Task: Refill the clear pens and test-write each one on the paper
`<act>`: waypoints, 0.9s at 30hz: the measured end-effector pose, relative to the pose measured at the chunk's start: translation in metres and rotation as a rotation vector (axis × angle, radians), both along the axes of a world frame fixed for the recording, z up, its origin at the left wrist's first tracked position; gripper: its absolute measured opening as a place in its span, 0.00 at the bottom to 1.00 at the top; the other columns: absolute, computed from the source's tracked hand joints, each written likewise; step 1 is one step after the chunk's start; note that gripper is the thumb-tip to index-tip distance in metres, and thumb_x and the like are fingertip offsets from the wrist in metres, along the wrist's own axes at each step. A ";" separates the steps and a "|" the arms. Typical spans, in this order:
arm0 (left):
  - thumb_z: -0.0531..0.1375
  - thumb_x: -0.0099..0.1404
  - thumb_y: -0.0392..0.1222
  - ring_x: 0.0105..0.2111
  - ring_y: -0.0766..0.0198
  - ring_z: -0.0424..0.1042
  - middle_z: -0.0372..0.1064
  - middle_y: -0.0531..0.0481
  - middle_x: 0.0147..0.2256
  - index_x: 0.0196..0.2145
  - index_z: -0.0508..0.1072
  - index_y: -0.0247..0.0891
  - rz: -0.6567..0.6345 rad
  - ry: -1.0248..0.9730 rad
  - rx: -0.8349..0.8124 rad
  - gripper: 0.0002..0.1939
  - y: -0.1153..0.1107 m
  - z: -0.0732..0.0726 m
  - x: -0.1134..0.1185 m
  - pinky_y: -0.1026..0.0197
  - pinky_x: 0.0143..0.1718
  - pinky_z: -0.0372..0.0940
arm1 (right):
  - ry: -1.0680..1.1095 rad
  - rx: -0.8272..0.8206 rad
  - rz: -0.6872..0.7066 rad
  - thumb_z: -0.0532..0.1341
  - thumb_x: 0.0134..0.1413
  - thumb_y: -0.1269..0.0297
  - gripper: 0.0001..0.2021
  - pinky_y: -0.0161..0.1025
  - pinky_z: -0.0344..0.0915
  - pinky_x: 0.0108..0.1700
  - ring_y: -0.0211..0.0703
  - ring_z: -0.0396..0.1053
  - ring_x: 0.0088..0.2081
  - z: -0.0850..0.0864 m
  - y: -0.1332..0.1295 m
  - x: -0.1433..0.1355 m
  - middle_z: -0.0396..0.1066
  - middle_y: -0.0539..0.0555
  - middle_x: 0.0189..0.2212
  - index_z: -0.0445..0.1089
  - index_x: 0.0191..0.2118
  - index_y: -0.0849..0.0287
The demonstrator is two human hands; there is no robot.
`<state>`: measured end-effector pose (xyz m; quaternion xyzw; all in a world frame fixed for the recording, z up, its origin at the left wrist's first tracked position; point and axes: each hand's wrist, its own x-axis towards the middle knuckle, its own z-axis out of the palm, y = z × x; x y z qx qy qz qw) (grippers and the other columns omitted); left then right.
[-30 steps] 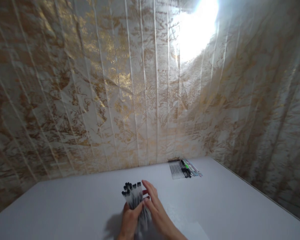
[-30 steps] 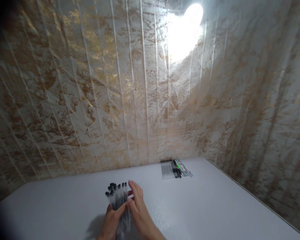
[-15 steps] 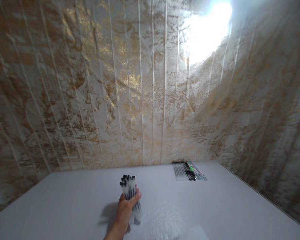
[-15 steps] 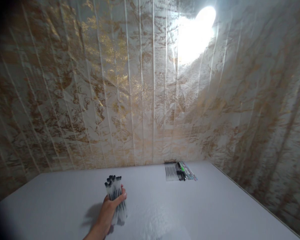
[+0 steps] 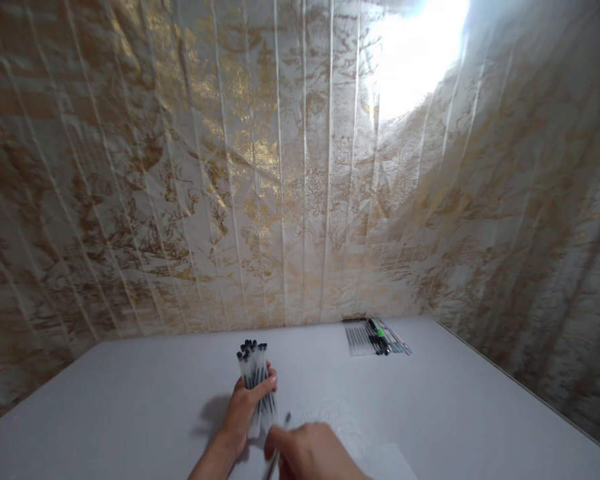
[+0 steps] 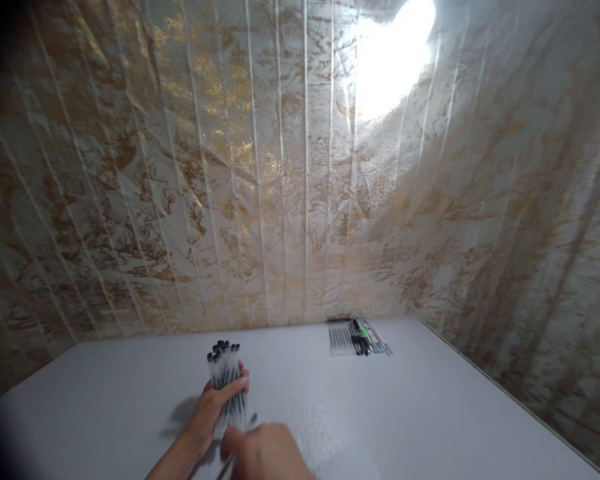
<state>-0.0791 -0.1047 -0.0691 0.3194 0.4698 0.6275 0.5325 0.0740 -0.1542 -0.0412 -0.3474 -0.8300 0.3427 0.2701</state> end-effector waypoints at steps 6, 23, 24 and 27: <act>0.71 0.46 0.50 0.36 0.56 0.76 0.78 0.47 0.34 0.37 0.77 0.35 -0.101 0.002 0.028 0.22 -0.004 -0.001 0.005 0.58 0.41 0.69 | 0.026 0.331 -0.139 0.52 0.53 0.78 0.17 0.35 0.66 0.39 0.45 0.73 0.37 0.012 0.041 0.017 0.74 0.55 0.38 0.70 0.44 0.53; 0.70 0.42 0.48 0.37 0.48 0.78 0.80 0.44 0.32 0.33 0.79 0.35 0.140 0.327 0.156 0.21 -0.012 0.009 0.030 0.57 0.40 0.72 | 0.338 0.162 -0.171 0.56 0.57 0.69 0.03 0.33 0.64 0.30 0.38 0.67 0.29 -0.027 0.054 0.008 0.70 0.50 0.30 0.63 0.38 0.56; 0.70 0.42 0.49 0.38 0.48 0.78 0.80 0.44 0.33 0.34 0.79 0.35 0.146 0.326 0.166 0.21 -0.012 0.010 0.031 0.57 0.40 0.72 | 0.338 0.160 -0.171 0.55 0.58 0.69 0.03 0.33 0.64 0.30 0.39 0.67 0.29 -0.026 0.054 0.008 0.69 0.50 0.30 0.64 0.37 0.56; 0.70 0.41 0.49 0.39 0.48 0.78 0.80 0.44 0.34 0.33 0.79 0.36 0.167 0.327 0.176 0.21 -0.013 0.004 0.034 0.56 0.41 0.72 | 0.328 0.159 -0.184 0.55 0.56 0.72 0.05 0.34 0.63 0.30 0.40 0.66 0.29 -0.030 0.055 0.007 0.68 0.50 0.29 0.66 0.35 0.57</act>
